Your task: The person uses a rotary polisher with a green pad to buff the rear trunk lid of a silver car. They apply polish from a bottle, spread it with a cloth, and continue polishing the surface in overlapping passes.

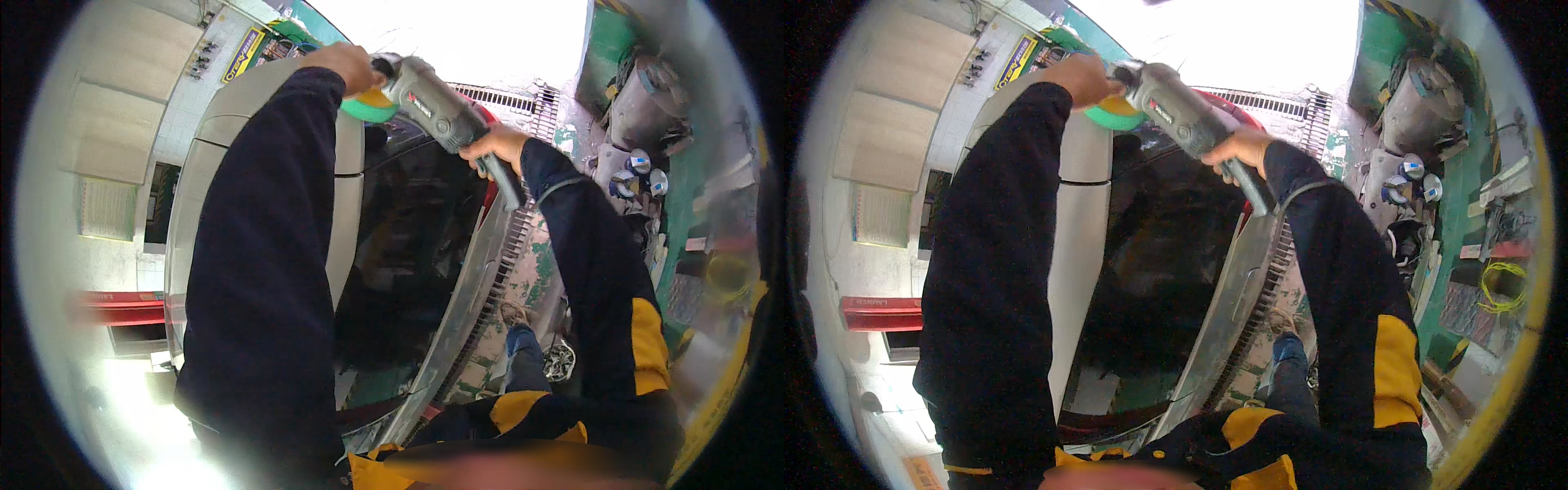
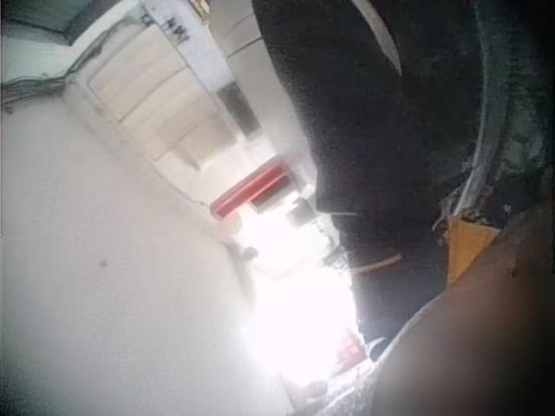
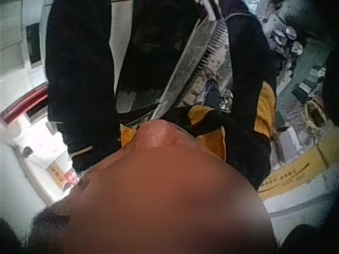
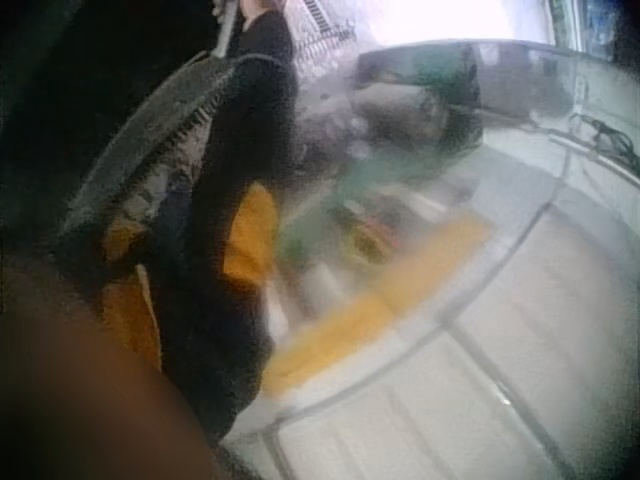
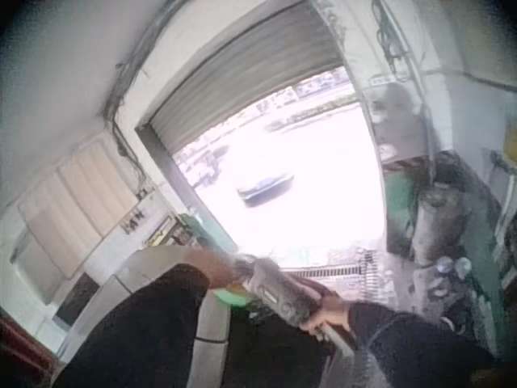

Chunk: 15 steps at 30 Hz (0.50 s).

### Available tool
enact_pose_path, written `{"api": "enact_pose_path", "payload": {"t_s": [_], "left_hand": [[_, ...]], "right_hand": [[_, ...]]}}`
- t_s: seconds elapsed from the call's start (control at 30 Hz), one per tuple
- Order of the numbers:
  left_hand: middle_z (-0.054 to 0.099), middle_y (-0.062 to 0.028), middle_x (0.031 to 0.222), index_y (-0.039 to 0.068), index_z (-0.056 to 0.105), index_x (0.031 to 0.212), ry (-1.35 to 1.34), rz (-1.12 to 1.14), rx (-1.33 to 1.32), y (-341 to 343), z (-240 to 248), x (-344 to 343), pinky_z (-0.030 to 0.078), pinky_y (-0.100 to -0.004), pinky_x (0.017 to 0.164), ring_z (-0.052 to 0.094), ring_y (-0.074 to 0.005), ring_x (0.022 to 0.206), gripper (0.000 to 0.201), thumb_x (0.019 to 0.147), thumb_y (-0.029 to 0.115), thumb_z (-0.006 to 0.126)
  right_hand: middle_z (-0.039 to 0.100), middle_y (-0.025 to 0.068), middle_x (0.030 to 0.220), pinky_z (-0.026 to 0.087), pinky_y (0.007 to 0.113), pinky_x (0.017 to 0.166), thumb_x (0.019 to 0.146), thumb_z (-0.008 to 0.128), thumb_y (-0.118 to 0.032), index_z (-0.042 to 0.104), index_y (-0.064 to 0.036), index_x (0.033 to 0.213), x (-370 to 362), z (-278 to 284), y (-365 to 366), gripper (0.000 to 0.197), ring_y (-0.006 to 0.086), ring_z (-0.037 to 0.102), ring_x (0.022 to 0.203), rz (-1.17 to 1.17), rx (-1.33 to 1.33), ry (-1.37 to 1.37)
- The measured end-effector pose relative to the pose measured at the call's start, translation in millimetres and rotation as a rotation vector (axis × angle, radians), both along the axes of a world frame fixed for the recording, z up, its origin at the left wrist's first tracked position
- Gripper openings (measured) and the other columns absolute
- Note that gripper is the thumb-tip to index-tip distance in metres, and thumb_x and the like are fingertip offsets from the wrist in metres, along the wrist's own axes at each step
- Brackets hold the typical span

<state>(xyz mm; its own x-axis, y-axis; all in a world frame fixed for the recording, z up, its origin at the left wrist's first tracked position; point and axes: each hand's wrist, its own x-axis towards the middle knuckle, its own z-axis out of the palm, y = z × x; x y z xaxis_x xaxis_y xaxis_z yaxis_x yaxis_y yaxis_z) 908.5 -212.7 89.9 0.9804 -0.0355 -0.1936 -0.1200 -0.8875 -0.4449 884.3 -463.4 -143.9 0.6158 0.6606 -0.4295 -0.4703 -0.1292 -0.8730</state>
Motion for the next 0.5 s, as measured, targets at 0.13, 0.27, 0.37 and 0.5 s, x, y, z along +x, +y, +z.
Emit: {"api": "enact_pose_path", "payload": {"t_s": [0.13,0.27,0.37,0.5], "left_hand": [[0.079,-0.0226,0.115,0.004,0.081,0.11,0.065,-0.069,0.1,-32.0,-3.1,-51.3,0.061,-0.0516,0.093,0.076,-0.0413,0.107,0.053,0.103,0.054,0.067],[0.077,-0.0217,0.096,0.003,0.079,0.098,0.119,-0.163,0.061,-41.5,5.2,-131.3,0.061,-0.0541,0.082,0.076,-0.0409,0.096,0.046,0.102,0.048,0.069],[0.078,-0.0205,0.09,0.003,0.079,0.093,0.126,-0.083,-0.005,-43.7,14.9,-189.3,0.061,-0.0521,0.075,0.077,-0.0404,0.086,0.046,0.102,0.047,0.07],[0.076,-0.0206,0.085,0.003,0.073,0.095,0.1,0.037,-0.068,-28.1,20.5,-252.4,0.059,-0.053,0.069,0.076,-0.0404,0.081,0.046,0.103,0.048,0.068]], "right_hand": [[0.075,0.0119,0.085,0.056,0.041,0.062,0.081,0.091,-0.019,0.078,0.0003,0.104,-77.6,-34.7,1.0,0.033,0.0239,0.07,0.069,-0.041,0.173,0.084],[0.077,0.0099,0.09,0.058,0.038,0.068,0.08,0.094,-0.013,0.076,-0.0003,0.112,-155.5,-43.5,1.0,0.038,0.0212,0.073,0.076,-0.038,0.251,0.208],[0.077,0.008,0.085,0.058,0.039,0.07,0.082,0.093,-0.019,0.079,-0.0007,0.103,-196.9,-34.7,-5.8,0.031,0.0202,0.073,0.071,0.015,0.174,0.026],[0.077,0.0083,0.083,0.055,0.04,0.075,0.082,0.093,-0.026,0.079,-0.0012,0.102,-233.6,-7.9,-16.5,0.035,0.0223,0.074,0.078,0.066,0.038,-0.213]]}}
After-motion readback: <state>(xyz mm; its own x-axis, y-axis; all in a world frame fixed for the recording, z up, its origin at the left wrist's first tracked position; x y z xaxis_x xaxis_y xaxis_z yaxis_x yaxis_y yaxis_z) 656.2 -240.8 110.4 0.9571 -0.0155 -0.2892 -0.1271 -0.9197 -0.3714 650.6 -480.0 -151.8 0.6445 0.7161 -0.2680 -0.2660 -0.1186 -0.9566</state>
